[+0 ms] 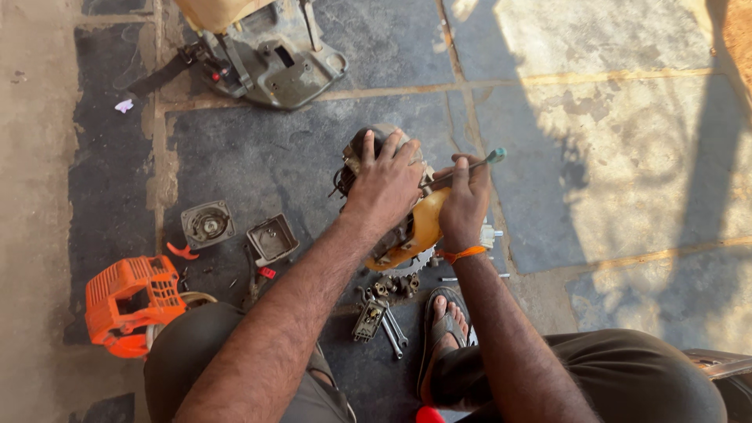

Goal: The person uses a screwdriver to loosen and remove screws from the top cover of a small engine. They then lift off the cover and set it aside, exposing the internal components.

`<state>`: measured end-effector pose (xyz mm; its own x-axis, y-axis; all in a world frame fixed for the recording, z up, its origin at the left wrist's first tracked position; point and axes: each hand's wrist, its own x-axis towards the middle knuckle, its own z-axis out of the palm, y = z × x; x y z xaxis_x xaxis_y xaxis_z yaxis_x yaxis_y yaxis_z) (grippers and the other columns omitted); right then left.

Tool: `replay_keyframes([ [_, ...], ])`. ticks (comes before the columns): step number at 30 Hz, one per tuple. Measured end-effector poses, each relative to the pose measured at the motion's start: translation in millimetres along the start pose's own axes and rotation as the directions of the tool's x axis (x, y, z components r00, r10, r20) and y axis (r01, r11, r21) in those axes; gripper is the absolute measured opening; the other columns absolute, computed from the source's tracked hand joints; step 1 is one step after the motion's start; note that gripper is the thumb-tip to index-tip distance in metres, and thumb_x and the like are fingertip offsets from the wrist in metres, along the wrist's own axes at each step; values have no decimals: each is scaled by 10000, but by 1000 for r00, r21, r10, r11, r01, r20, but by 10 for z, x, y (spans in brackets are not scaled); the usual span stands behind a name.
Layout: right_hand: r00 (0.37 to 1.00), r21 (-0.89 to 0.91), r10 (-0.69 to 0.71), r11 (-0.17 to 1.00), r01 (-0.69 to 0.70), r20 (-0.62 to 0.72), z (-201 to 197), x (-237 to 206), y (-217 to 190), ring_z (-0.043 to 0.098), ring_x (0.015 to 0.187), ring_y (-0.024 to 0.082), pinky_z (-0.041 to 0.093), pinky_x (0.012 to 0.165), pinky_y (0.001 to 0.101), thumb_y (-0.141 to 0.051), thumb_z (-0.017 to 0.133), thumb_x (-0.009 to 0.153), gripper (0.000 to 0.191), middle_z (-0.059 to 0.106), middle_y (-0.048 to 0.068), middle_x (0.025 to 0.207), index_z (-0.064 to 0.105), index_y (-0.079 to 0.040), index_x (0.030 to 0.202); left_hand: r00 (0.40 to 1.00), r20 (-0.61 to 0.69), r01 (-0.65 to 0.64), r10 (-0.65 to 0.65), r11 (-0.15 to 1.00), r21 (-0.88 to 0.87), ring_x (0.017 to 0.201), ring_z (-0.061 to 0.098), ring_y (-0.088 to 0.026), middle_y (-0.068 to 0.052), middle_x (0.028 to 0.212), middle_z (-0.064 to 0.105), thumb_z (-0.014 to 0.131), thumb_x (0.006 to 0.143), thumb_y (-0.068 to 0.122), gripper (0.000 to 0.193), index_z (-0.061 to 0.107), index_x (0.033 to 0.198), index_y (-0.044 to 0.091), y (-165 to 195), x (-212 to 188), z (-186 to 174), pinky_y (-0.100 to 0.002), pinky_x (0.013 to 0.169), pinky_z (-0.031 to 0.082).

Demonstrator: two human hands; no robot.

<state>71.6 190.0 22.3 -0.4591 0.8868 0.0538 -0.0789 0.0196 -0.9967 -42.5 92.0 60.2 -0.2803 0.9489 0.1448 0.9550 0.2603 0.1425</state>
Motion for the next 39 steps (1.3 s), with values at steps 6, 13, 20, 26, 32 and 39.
replay_keyframes([
  [6, 999, -24, -8, 1000, 9, 42, -24, -4, 26, 669, 760, 151, 564, 691, 306, -205, 467, 1120, 224, 680, 82, 856, 551, -1, 1161, 1000, 0, 27, -27, 996, -84, 1495, 249, -402, -187, 1507, 432, 704, 949, 214, 172, 719, 974, 45, 55, -165, -6, -765, 1131, 277],
  [13, 994, 138, 101, 985, -107, 48, -63, 52, 10, 719, 778, 193, 588, 737, 311, -181, 517, 1093, 243, 746, 139, 887, 619, 32, 1150, 996, -39, 66, -75, 980, -188, 1523, 212, -378, -164, 1521, 408, 729, 919, 261, 288, 694, 1038, 1, 93, -239, 22, -757, 1146, 288],
  [20, 996, 134, 83, 988, -77, -35, 54, 74, -75, 763, 797, 222, 601, 736, 324, -201, 540, 1082, 271, 767, 174, 925, 625, 53, 1129, 994, -86, 55, -64, 993, -101, 1526, 205, -377, -179, 1513, 406, 633, 980, 135, 232, 665, 1153, -16, 37, -222, 98, -746, 1151, 288],
  [26, 993, 38, -21, 999, 16, 115, 158, 50, -212, 769, 825, 229, 639, 783, 342, -204, 524, 1104, 267, 757, 182, 931, 607, 48, 1131, 975, -215, 36, -63, 991, -127, 1507, 235, -359, -170, 1499, 422, 608, 958, 175, 358, 644, 1234, -51, -31, -280, 225, -746, 1150, 299],
  [32, 999, 89, 41, 995, -41, 8, 188, 52, -213, 764, 790, 242, 634, 747, 356, -213, 480, 1112, 261, 754, 190, 905, 580, 28, 1108, 975, -208, 56, -81, 990, -127, 1518, 219, -380, -192, 1506, 412, 598, 982, 219, 350, 656, 1232, -19, 22, -298, 218, -769, 1146, 273],
  [39, 1000, 101, 28, 994, -28, -1, 155, 114, -176, 756, 766, 257, 632, 729, 363, -218, 450, 1112, 274, 749, 187, 872, 572, 27, 1093, 985, -157, 48, -74, 985, -163, 1527, 192, -362, -169, 1527, 408, 587, 1001, 238, 300, 678, 1171, 9, 21, -291, 115, -781, 1154, 221],
])
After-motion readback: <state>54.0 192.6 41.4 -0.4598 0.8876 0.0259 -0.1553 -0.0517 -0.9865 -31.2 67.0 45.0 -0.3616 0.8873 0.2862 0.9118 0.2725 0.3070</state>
